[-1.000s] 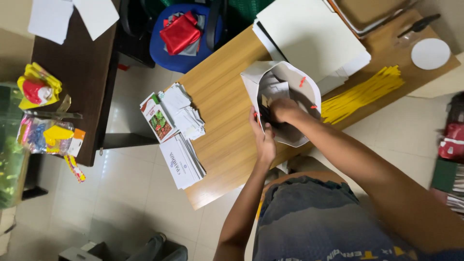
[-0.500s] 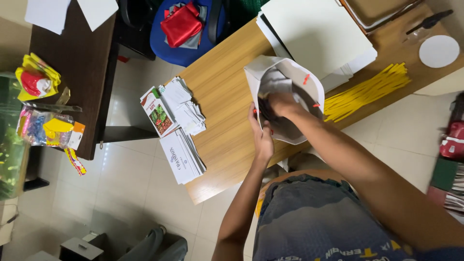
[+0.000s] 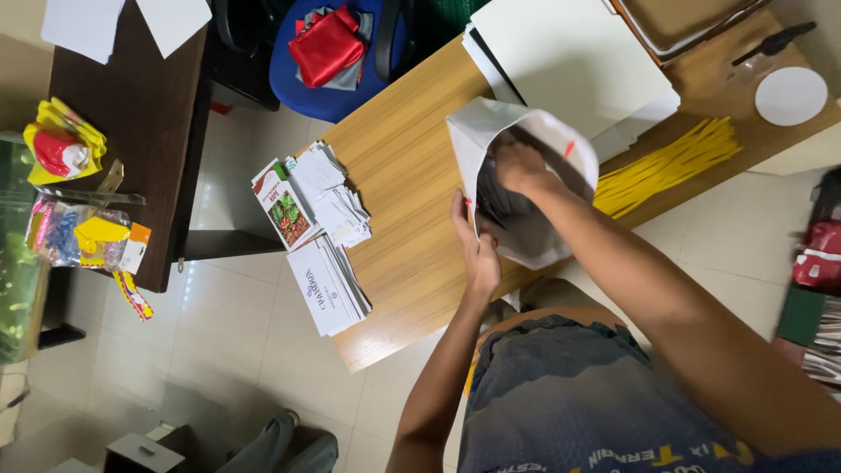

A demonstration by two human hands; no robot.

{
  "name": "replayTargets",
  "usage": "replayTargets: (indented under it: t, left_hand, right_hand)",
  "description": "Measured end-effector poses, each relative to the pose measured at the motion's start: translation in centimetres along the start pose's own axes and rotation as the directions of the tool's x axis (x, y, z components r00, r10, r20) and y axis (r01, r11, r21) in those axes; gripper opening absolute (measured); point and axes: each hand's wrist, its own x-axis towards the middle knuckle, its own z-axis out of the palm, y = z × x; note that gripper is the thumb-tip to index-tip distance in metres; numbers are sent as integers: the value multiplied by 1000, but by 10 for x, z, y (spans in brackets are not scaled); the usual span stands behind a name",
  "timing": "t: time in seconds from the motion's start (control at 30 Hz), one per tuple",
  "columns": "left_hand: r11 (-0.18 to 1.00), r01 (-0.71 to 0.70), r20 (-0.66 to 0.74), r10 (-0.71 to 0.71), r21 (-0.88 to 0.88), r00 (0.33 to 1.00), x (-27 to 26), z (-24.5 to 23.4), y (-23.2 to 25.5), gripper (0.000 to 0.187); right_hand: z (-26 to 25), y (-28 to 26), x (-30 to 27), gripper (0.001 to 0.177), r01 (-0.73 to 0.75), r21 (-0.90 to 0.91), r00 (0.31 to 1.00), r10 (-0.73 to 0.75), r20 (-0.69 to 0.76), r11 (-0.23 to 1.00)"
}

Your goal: Organize balloons into different packets and place them into a bag.

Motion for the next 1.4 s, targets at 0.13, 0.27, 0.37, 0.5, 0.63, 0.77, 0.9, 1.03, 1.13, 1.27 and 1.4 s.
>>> replayTargets:
  t: [0.13, 0.27, 0.37, 0.5, 0.63, 0.77, 0.9, 1.03, 1.13, 1.27, 1.4]
  left_hand:
    - [995, 103, -6, -103, -17, 995, -1, 3, -1, 80]
    - [998, 1, -8, -2, -68, 1000, -3, 2, -28, 82]
    - [993, 77, 8, -76, -92, 997, -1, 2, -4, 83]
    - [993, 105, 1, -106, -59, 994, 1, 0, -4, 79]
    - [998, 60, 34, -60, 2, 998, 10, -9, -2, 83]
    - [992, 117, 45, -119, 51, 992, 19, -20, 2, 79]
    - [996, 82, 53, -80, -33, 995, 46, -37, -30, 73]
    - [966, 209, 10, -210, -150, 978, 65, -41, -33, 67]
    - [953, 244, 5, -247, -177, 969, 78, -43, -40, 62]
    - [932, 329, 6, -332, -149, 943, 81, -52, -46, 69]
    - [940, 298, 59, -292, -167, 955, 73, -48, -54, 72]
  right_hand:
    - [-5, 5, 5, 35, -5, 164, 832, -87, 548, 986]
    - [-17, 6, 10, 32, 81, 228, 732, -213, 647, 970]
    - [-70, -28, 13, 27, 18, 116, 858, -75, 508, 993]
    - [-48, -35, 32, 21, 26, 68, 952, -45, 303, 997]
    - [17, -28, 64, 30, 233, 50, 962, -238, 134, 971]
    - [44, -23, 80, 32, 233, 86, 931, -247, 269, 969]
    - [1, -43, 75, 32, 447, -171, 892, -423, 157, 878]
    - [-36, -62, 73, 27, 413, -159, 908, -393, 144, 897]
    - [-40, -56, 83, 23, 348, -75, 900, -311, 306, 934]
    - [-19, -41, 86, 24, 503, 24, 550, -341, 762, 864]
    - [7, -34, 83, 40, 230, 155, 551, -260, 793, 961]
